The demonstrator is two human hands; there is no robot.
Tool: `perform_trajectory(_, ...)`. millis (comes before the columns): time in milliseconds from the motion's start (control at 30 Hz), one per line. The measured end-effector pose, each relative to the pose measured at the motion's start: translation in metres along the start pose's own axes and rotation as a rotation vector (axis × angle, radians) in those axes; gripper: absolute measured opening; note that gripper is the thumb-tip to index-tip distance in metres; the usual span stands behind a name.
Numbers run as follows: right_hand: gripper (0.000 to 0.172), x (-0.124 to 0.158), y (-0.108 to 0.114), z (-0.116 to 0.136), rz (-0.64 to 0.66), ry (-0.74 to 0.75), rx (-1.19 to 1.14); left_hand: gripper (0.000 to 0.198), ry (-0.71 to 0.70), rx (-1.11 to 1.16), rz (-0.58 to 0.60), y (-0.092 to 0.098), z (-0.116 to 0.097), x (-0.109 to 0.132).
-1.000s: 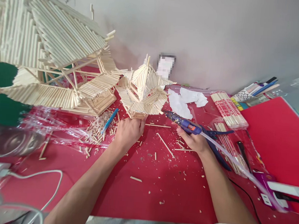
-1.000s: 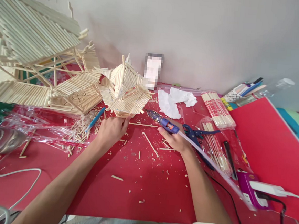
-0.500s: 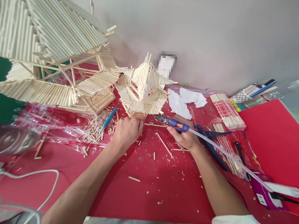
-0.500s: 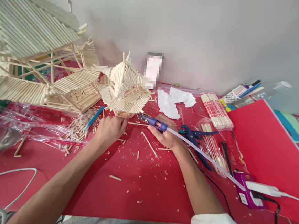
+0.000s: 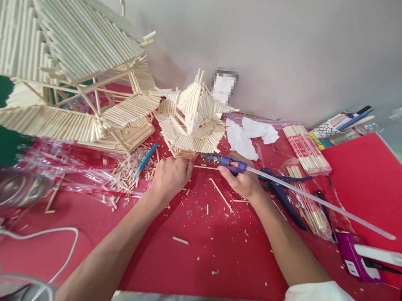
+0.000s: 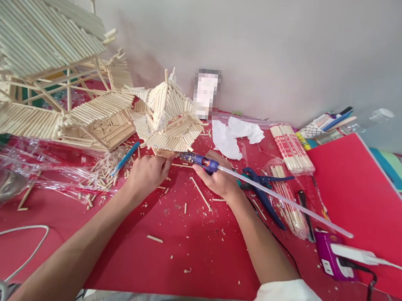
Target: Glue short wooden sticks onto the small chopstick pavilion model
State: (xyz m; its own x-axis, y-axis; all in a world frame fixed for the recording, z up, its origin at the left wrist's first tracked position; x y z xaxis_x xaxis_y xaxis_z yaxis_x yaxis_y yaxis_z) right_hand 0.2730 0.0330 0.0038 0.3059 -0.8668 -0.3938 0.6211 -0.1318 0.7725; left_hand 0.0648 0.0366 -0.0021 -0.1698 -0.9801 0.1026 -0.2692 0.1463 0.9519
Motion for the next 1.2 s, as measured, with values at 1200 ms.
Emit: perform_trajectory(1200, 0.044, 0.0043, 0.0037, 0.0008, 0.008, -0.079, -0.007, 0.066, -0.012, 0.012, -0.002, 0.0013, -0.0007, 0.0011)
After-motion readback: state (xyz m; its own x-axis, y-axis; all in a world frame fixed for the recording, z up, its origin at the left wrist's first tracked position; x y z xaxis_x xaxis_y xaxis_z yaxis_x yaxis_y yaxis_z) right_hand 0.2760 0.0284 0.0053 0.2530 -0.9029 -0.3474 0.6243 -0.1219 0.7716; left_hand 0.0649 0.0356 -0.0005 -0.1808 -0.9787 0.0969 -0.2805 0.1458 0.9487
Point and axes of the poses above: each hand's wrist, its own x-axis away from the middle knuckle, its own y-axis out of the back of the hand, z = x × y, the point moved 4 cm from there along -x, towards the middle knuckle, and after that the axes turned 5 degrees about x, right-handed, at the moved point
